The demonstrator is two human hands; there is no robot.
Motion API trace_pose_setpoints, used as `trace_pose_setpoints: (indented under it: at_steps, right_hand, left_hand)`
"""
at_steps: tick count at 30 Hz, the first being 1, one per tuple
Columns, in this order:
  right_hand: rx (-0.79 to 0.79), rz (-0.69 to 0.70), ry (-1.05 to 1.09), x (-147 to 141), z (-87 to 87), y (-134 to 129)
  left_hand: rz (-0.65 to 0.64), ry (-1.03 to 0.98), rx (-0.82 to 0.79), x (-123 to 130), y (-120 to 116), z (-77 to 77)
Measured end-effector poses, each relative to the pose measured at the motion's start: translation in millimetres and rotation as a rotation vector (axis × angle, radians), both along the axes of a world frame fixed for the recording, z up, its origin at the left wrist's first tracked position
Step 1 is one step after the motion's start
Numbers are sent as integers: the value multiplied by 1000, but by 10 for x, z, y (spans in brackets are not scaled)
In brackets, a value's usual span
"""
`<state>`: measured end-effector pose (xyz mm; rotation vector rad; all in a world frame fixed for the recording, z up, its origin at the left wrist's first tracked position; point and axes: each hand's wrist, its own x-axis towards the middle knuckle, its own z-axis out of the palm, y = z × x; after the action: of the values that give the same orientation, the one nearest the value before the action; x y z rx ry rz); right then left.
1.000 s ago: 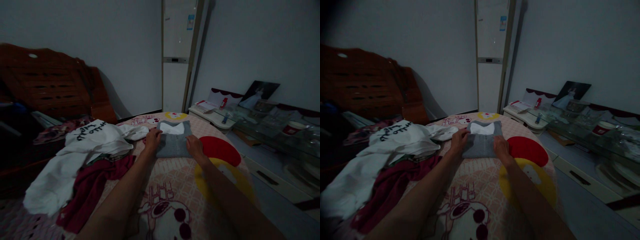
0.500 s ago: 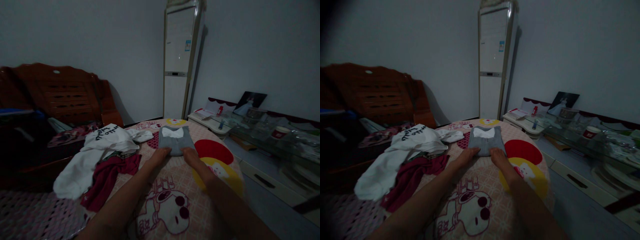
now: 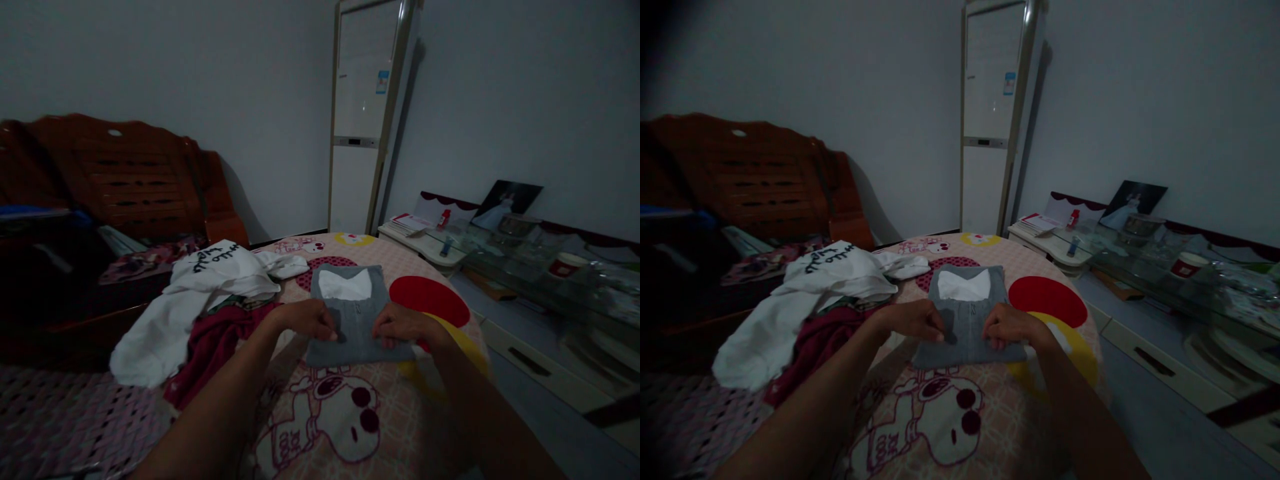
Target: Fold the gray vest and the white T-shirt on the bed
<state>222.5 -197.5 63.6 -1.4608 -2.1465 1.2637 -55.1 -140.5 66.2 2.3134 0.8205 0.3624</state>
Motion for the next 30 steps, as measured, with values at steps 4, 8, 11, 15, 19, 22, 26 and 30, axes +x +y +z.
trace_pose_setpoints:
  at_steps: [4,8,11,15,19,22,26,30]
  right_hand:
    - [244,-309,106,-41,-31,240]
    - [523,-397,60,-132,-173,543]
    - [539,-354,-40,-164,-296,722]
    - [479,-381,-31,-111,-455,834]
    - [433,-456,114,-44,-585,826]
    - [434,-483,163,-33,-642,794]
    - [428,-504,204,-40,-638,766]
    - [450,-471,184,-76,-480,820]
  left_hand:
    - [70,-55,55,202,276,-71]
    - [314,-65,264,456,465,-291]
    - [450,-139,245,469,582,-479]
    - [678,-330,119,267,752,-679]
    - [748,-428,-2,144,865,-799]
    - [716,-362,-7,176,882,-805]
    - [711,-246,68,231,852,-748]
    - [663,-189,133,235,826,-719]
